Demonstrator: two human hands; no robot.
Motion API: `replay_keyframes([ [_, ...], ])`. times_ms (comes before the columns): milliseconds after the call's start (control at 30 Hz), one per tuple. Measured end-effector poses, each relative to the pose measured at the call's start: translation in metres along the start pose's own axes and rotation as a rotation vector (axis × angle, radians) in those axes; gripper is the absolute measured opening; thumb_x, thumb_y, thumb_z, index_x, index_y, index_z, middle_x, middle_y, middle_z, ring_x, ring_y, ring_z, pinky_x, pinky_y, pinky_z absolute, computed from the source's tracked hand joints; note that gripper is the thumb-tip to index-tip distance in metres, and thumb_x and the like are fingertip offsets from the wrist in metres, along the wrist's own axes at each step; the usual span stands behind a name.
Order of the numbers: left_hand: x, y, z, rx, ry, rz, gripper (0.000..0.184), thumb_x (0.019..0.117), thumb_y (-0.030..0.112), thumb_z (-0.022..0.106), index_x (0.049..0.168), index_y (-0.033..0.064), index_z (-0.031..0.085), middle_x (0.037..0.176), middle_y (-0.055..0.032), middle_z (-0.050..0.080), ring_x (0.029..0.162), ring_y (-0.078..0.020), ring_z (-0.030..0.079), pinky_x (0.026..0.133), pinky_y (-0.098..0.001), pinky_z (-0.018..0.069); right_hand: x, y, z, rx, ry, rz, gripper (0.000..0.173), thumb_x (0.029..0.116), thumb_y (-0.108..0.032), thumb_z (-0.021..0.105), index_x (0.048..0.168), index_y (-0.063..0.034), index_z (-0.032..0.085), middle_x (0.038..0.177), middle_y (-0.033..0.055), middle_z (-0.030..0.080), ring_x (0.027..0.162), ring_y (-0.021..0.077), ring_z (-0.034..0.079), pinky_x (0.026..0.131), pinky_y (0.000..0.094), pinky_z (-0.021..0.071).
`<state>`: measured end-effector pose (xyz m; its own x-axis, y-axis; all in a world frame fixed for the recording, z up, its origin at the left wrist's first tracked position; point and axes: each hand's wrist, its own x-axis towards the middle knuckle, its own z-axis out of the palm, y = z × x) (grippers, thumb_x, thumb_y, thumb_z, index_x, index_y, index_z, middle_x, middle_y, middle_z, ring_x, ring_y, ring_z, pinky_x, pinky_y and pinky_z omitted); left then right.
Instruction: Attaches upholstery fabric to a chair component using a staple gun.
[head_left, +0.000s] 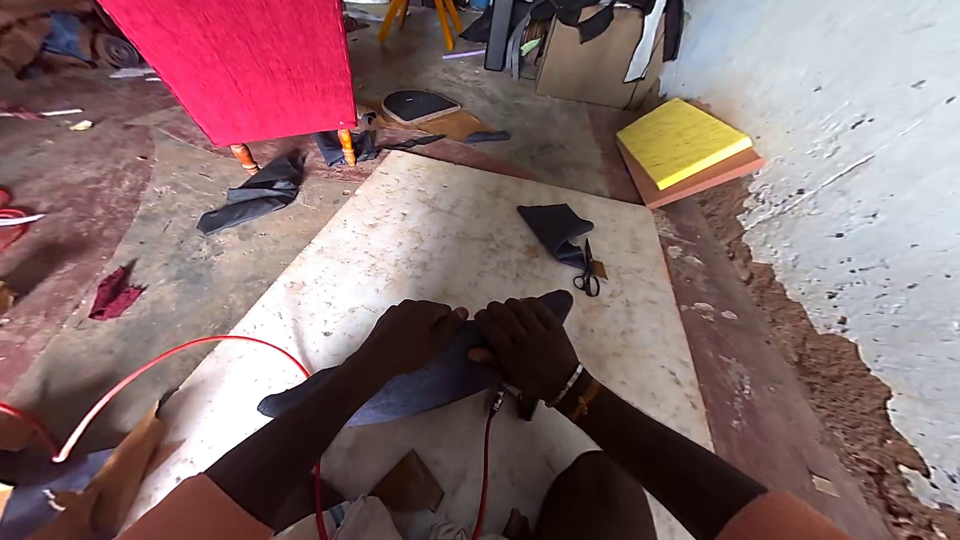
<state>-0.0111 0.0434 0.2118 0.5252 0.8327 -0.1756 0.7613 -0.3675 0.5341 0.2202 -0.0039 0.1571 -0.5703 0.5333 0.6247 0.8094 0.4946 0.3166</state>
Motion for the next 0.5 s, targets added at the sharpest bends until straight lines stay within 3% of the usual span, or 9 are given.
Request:
replay_keyframes([
  [167,0.003,-0.003,0.000,0.046,0.089,0.003,0.056,0.1054,0.060,0.036,0.073,0.0194,0.055,0.059,0.0015,0.048,0.056,-0.0164,0.051,0.053,-0.0395,0.0420,0.017,0.001,0.003,-0.068,-0.035,0.042,0.060,0.1042,-0.065,0.032,0.098,-0.0137,0.062,0.084,0.0035,0.059,0.079,0.0226,0.058,0.084,0.0424,0.0451],
  [267,0.002,-0.011,0.001,0.121,0.217,0.111,0.055,0.1050,0.058,0.041,0.072,0.0176,0.057,0.064,0.0017,0.048,0.058,-0.0161,0.052,0.053,-0.0391,0.0444,0.034,0.001,-0.013,0.022,-0.262,0.075,0.062,0.1033,-0.066,0.031,0.093,-0.0148,0.064,0.080,0.0023,0.059,0.073,0.0228,0.059,0.069,0.0423,0.0453],
  [400,-0.003,-0.023,0.010,0.256,0.446,0.614,0.050,0.1014,0.056,0.052,0.081,0.0129,0.066,0.084,-0.0010,0.062,0.077,-0.0152,0.062,0.066,-0.0336,0.0550,0.075,0.032,-0.048,0.446,-0.851,0.139,0.045,0.0942,-0.063,0.060,0.110,-0.0208,0.065,0.089,0.0002,0.066,0.083,0.0216,0.067,0.066,0.0467,0.0554],
  [500,-0.004,-0.022,0.014,0.350,0.486,0.785,0.054,0.0979,0.062,0.055,0.081,0.0120,0.065,0.090,-0.0038,0.065,0.085,-0.0179,0.063,0.074,-0.0335,0.0533,0.072,0.047,-0.050,0.678,-0.855,0.105,0.036,0.0898,-0.051,0.075,0.103,-0.0194,0.065,0.081,-0.0013,0.065,0.074,0.0174,0.065,0.064,0.0445,0.0540],
])
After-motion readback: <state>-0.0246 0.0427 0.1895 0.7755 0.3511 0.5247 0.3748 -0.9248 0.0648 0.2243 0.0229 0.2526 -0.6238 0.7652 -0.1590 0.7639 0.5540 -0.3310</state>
